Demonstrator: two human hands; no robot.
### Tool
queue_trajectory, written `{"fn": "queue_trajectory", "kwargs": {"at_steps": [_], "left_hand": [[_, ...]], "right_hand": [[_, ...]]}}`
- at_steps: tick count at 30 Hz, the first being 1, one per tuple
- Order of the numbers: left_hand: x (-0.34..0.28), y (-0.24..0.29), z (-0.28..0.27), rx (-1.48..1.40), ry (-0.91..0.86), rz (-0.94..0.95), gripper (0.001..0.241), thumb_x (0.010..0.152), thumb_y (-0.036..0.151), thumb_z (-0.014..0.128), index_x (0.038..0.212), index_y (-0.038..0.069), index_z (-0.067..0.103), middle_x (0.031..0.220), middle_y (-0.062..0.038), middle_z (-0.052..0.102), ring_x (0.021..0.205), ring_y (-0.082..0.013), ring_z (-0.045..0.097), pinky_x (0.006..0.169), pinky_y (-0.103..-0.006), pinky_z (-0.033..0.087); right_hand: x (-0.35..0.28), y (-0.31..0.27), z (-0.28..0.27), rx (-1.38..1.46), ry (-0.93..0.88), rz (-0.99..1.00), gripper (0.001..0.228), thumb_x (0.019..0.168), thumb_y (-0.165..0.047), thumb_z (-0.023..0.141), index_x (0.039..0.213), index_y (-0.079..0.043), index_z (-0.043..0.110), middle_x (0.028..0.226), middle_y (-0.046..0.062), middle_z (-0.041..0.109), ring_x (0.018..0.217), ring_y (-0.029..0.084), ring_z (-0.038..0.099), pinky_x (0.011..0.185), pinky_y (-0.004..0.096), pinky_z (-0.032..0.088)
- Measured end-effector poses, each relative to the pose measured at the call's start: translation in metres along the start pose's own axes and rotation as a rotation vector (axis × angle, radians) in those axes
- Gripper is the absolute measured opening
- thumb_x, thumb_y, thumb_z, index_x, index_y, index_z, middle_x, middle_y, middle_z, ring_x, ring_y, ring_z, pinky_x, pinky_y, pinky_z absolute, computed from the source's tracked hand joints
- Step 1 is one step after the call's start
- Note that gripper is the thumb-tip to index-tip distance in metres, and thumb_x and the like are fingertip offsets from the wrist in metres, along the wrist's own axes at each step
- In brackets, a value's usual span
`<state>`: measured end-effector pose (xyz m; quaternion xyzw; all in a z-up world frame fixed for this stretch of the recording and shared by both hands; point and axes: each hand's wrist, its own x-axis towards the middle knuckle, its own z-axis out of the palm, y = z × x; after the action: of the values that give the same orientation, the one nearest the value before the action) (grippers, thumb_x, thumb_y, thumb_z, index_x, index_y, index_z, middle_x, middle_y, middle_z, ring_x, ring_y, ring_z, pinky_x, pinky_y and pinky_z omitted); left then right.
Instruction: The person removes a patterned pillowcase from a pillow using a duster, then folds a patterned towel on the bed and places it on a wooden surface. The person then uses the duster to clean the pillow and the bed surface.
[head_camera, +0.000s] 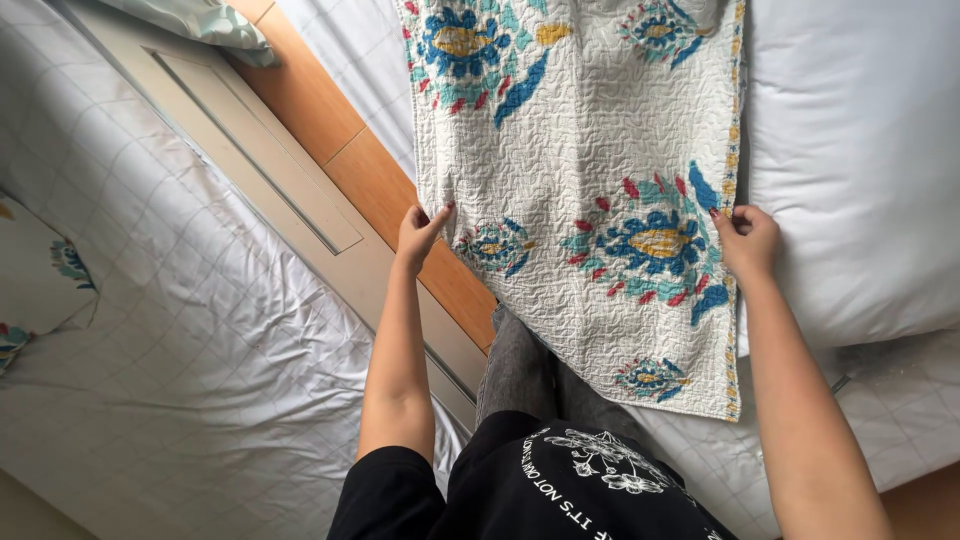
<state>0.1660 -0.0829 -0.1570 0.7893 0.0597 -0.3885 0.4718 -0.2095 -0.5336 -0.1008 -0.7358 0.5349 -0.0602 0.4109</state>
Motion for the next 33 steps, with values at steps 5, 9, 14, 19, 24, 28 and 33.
{"fn": "queue_trajectory", "kwargs": {"at_steps": [5,9,14,19,24,28,33], "left_hand": [[-0.018,-0.012,-0.009,-0.337,0.19,0.266,0.03,0.098,0.032,0.073,0.102,0.008,0.055,0.089,0.004,0.06,0.08,-0.0048,0.053,0.07,-0.0222,0.045],[-0.072,0.05,-0.014,-0.217,0.109,0.219,0.029,0.101,0.028,0.073,0.105,0.005,0.057,0.078,0.002,0.055,0.07,-0.0063,0.045,0.063,-0.0253,0.038],[-0.123,0.11,-0.054,-0.277,-0.185,0.143,0.032,0.097,0.029,0.067,0.115,0.002,0.07,0.093,0.003,0.073,0.08,-0.0045,0.065,0.075,-0.025,0.055],[-0.177,0.161,-0.111,-0.57,-0.122,0.405,0.031,0.103,0.029,0.063,0.119,0.004,0.07,0.104,0.004,0.072,0.092,-0.0057,0.065,0.083,-0.0255,0.053],[-0.254,0.258,-0.137,-0.507,-0.018,0.684,0.027,0.105,0.026,0.065,0.116,0.003,0.072,0.103,0.005,0.07,0.095,-0.0033,0.061,0.09,-0.0214,0.049],[-0.273,0.311,-0.15,-0.465,-0.036,0.86,0.024,0.113,0.025,0.066,0.108,0.002,0.07,0.093,0.009,0.058,0.084,-0.0004,0.047,0.075,-0.0187,0.036],[-0.286,0.358,-0.156,-0.5,-0.097,0.973,0.023,0.111,0.025,0.065,0.11,0.003,0.071,0.094,0.008,0.062,0.085,-0.0002,0.049,0.077,-0.019,0.038]], "right_hand": [[-0.017,-0.02,-0.027,0.196,-0.094,-0.066,0.015,0.103,-0.01,0.074,0.106,0.003,0.067,0.094,0.005,0.071,0.079,0.007,0.063,0.066,0.023,0.049],[-0.027,-0.054,-0.067,0.137,0.073,-0.012,0.014,0.108,-0.01,0.07,0.112,0.003,0.066,0.097,0.007,0.073,0.077,0.007,0.062,0.066,0.023,0.047],[-0.037,-0.069,-0.111,0.41,0.051,-0.045,0.012,0.108,-0.01,0.067,0.114,0.0,0.066,0.103,0.002,0.074,0.087,0.004,0.066,0.076,0.019,0.052],[-0.062,-0.109,-0.188,0.866,0.006,-0.021,0.006,0.107,-0.009,0.065,0.112,-0.006,0.067,0.106,0.001,0.071,0.094,0.009,0.067,0.085,0.026,0.055],[-0.094,-0.177,-0.261,1.038,-0.067,-0.301,0.006,0.119,-0.009,0.063,0.115,-0.005,0.062,0.116,0.004,0.067,0.107,0.017,0.064,0.103,0.037,0.054],[-0.084,-0.201,-0.285,1.057,-0.087,-0.39,0.005,0.123,-0.007,0.062,0.118,-0.006,0.061,0.12,0.006,0.065,0.111,0.019,0.061,0.115,0.043,0.056],[-0.11,-0.254,-0.295,1.164,-0.08,-0.459,0.005,0.117,-0.01,0.062,0.119,-0.006,0.063,0.128,0.008,0.068,0.121,0.022,0.065,0.117,0.043,0.052]]}}
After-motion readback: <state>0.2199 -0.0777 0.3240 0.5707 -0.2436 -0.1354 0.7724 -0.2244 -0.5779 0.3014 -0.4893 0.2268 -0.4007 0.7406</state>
